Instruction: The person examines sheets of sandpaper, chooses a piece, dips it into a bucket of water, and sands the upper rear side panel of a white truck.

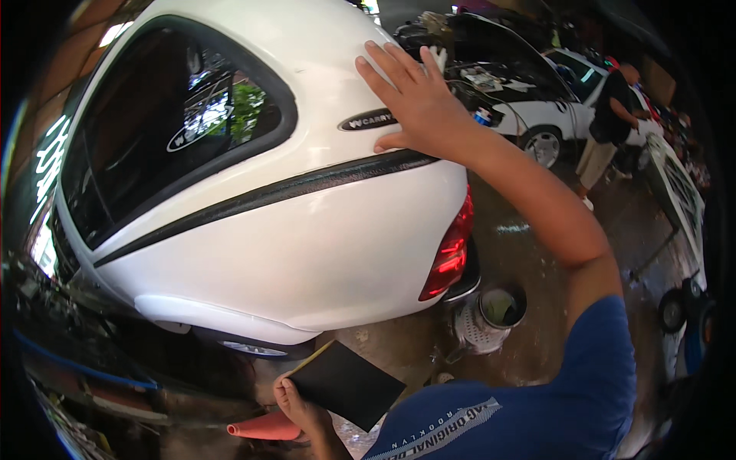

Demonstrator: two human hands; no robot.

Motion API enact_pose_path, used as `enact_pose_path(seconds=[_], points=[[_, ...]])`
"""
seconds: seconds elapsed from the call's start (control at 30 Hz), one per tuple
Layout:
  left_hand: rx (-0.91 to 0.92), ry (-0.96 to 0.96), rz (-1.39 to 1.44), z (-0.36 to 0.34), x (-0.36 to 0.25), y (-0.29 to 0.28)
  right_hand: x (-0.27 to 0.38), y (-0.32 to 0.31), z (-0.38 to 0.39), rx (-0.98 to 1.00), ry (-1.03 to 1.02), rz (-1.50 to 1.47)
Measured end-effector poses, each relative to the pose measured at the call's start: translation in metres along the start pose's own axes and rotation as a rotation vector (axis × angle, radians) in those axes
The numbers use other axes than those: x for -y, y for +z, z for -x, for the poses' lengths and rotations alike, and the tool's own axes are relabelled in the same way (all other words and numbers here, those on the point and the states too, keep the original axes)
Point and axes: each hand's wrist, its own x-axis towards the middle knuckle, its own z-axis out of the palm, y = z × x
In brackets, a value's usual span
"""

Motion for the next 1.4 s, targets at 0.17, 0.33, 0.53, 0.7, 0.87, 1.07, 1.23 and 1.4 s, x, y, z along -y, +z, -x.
enact_pose_path(seconds=[0.17,0.33,0.53,0.7,0.87,1.07,1.23,1.4], points=[[-0.093,0.010,-0.027,0.027,0.018,0.020,-0.009,0.007,-0.015,-0.010,-0.176,-0.046],[-0.157,-0.027,0.027,0.051,0.038,0.031,0.000,0.019,-0.032,-0.056,-0.280,-0.132],[-0.255,-0.057,-0.048,0.080,0.060,0.025,0.035,0.033,-0.063,-0.075,-0.366,-0.079],[-0.319,-0.140,0.005,0.103,0.085,0.013,0.054,0.047,-0.089,-0.123,-0.454,-0.072],[-0.437,-0.232,0.046,0.122,0.113,-0.008,0.084,0.045,-0.106,-0.146,-0.511,0.025],[-0.494,-0.245,-0.014,0.136,0.136,-0.028,0.110,0.045,-0.106,0.131,-0.304,0.259],[-0.499,-0.282,-0.006,0.138,0.135,-0.023,0.114,0.055,-0.100,0.110,-0.243,0.318],[-0.476,-0.292,-0.232,0.137,0.122,-0.019,0.107,0.047,-0.070,0.113,-0.249,0.331]])
